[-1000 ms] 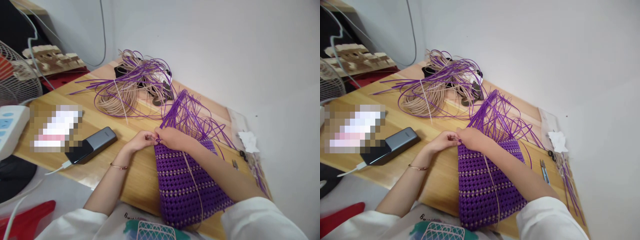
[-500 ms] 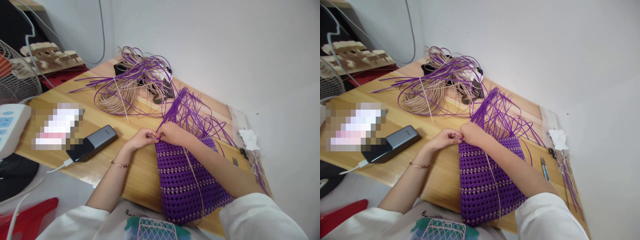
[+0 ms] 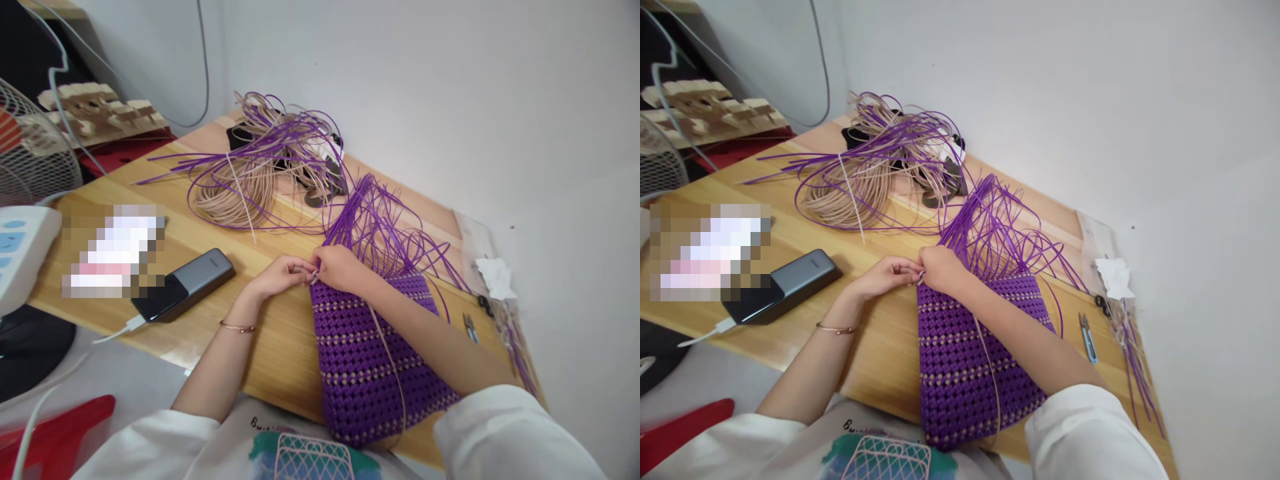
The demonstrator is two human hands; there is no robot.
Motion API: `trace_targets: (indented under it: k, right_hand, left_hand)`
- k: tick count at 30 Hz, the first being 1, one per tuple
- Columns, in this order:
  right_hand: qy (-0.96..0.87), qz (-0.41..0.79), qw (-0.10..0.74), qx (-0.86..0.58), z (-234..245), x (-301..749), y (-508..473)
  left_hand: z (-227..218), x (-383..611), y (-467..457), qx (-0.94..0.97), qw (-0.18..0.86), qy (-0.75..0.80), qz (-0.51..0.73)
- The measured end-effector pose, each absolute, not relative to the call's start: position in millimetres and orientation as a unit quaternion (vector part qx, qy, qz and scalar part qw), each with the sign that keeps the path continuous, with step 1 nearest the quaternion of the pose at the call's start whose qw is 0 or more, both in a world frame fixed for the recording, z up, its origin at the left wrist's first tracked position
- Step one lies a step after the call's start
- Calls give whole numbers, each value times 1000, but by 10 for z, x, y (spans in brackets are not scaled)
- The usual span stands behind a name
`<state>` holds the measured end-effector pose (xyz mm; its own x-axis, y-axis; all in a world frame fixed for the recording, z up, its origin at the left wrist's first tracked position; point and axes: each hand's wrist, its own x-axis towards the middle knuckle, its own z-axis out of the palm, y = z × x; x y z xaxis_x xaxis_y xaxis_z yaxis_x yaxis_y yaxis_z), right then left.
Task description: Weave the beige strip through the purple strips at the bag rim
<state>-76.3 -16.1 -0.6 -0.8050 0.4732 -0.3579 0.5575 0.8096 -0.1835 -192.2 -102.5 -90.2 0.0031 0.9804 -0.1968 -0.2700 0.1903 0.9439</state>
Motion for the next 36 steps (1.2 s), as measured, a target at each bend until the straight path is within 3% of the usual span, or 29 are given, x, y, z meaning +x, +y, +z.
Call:
trace_targets:
  k: [8,14,20,30,36]
  right_hand:
    - [958,-197,121,168,14,-732,-55]
    - [965,-121,211,94,100,-768,-95]
    - [963,-110,230,89,82,-724,-45]
    - [984,-99,129,75,-205,-574,22]
    - [984,-97,33,146,-178,-598,22]
  left_hand:
    - [-888,-1918,-1016,388,609,455,521]
    - [-904,-1914,-1014,389,606,454,525]
    - [-889,-1911,-1009,380,608,453,530]
    - [-921,-1896,-981,372,605,477,518]
    - [-897,-1875,-1011,375,611,491,495]
